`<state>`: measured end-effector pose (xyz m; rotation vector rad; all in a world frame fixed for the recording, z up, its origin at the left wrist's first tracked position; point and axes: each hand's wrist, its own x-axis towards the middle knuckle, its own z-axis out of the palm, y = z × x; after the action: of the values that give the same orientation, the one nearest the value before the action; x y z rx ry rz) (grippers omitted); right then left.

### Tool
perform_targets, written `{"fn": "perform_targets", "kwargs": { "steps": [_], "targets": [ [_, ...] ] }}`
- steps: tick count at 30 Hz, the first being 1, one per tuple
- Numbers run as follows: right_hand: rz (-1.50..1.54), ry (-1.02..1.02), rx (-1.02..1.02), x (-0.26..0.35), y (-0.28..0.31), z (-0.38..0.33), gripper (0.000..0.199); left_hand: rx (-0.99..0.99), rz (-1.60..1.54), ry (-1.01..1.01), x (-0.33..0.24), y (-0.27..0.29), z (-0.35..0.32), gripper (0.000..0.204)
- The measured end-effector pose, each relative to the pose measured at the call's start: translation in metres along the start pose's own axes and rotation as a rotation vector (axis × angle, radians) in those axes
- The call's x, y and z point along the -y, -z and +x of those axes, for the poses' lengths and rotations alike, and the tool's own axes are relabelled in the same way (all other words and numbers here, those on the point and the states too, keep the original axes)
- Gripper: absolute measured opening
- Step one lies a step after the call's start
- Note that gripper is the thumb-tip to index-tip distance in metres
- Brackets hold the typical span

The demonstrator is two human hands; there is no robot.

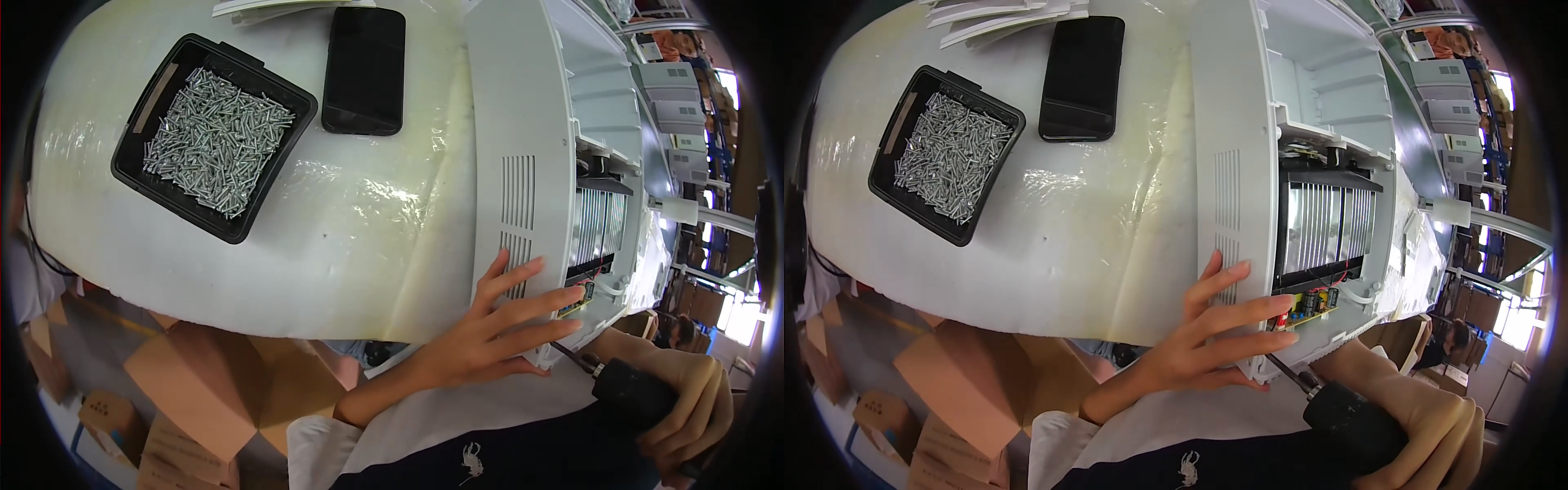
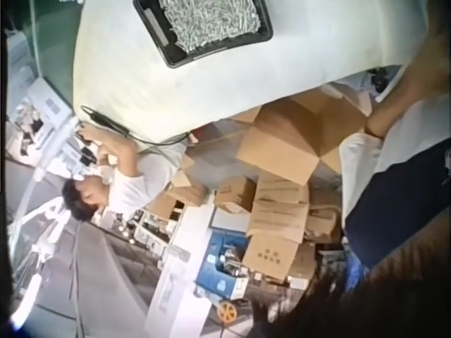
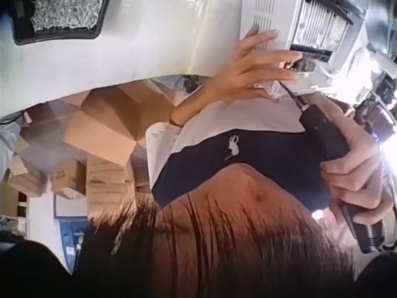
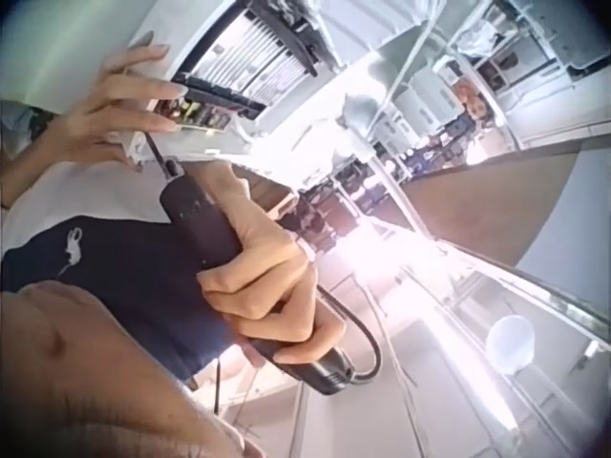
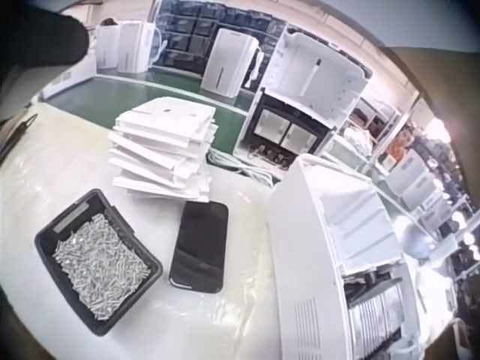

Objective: Assemble components of a white electronic product using an electric screwdriver.

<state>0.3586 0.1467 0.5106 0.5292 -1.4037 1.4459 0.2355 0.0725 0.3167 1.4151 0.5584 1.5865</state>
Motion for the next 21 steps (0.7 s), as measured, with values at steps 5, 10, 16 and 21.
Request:
{"fn": "perform_targets", "kwargs": {
  "steps": [5, 10, 16, 21],
  "targets": [
    [-0.054, -0.003, 0.032, -0.007, 0.000, -0.003, 0.020, -0.013, -0.045, 0.022, 0.000, 0.001, -0.004, 0.082],
    [-0.072, -0.020, -0.001, -0.011, 0.002, -0.007, 0.022, -0.012, -0.035, 0.029, -0.001, 0.001, -0.005, 0.083],
    [-0.100, -0.035, -0.026, -0.012, 0.002, -0.011, 0.025, -0.004, 0.054, -0.018, 0.001, 0.000, -0.002, 0.062],
    [-0.123, -0.039, -0.025, -0.013, 0.001, -0.010, 0.028, 0.034, 0.048, -0.015, 0.002, 0.003, -0.001, 0.061]
  ]
}}
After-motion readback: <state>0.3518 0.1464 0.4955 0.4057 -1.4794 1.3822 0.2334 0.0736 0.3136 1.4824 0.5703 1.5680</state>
